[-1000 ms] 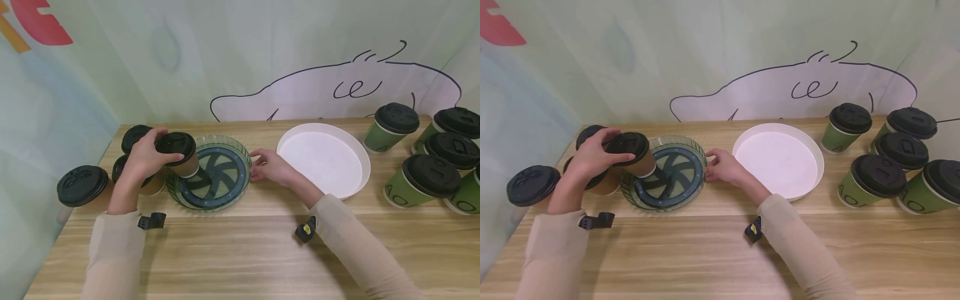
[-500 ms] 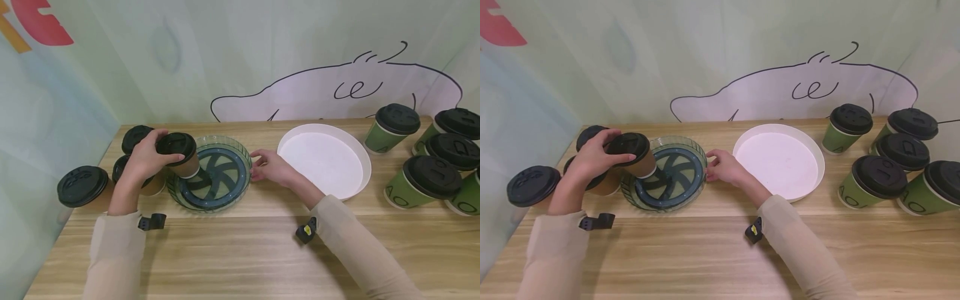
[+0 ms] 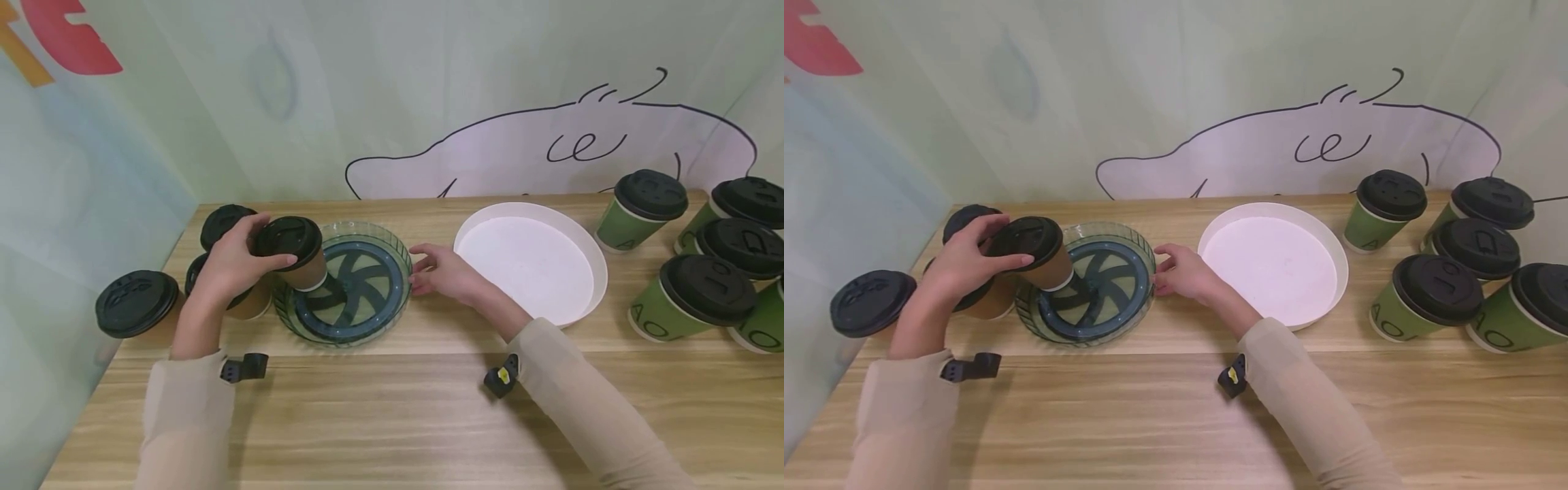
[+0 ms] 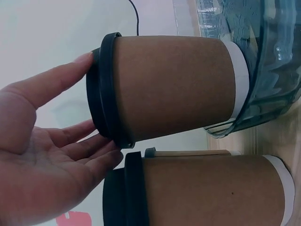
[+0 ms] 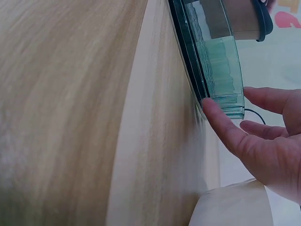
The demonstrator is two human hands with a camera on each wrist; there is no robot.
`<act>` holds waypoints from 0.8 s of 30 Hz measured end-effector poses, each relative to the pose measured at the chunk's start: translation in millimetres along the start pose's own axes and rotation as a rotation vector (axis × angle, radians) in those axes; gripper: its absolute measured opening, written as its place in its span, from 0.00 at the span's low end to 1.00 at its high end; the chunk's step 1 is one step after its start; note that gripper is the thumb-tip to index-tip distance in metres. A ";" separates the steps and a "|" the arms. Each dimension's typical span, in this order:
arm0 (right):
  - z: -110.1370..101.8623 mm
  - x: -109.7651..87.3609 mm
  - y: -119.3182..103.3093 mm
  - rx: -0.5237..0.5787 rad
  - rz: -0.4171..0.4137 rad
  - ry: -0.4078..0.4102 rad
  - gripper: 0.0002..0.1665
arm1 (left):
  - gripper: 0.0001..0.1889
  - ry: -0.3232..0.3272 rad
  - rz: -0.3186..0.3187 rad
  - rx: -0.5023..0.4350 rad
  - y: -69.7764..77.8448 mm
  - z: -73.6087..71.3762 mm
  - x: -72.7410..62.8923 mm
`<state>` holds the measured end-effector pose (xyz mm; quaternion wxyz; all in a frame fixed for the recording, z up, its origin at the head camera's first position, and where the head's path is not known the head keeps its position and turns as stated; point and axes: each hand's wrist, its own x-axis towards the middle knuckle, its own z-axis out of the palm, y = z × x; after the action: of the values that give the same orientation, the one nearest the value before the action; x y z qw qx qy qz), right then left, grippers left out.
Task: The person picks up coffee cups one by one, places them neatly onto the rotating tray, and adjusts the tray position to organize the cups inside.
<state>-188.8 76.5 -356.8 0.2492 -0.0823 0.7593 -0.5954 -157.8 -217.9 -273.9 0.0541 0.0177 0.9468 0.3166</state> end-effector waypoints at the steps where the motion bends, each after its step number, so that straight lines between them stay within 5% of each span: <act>1: -0.4 0.1 0.0 -0.003 -0.002 0.003 0.35 | 0.45 -0.001 0.002 0.001 -0.5 -0.2 -0.9; 24: -9.5 -6.6 -5.5 -0.042 -0.023 -0.040 0.28 | 0.43 0.012 0.074 -0.098 -1.8 -7.7 -19.0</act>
<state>-188.5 86.0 -348.1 0.2559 -0.1081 0.7656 -0.5802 -139.9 -225.3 -267.2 0.0375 0.0482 0.9292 0.3644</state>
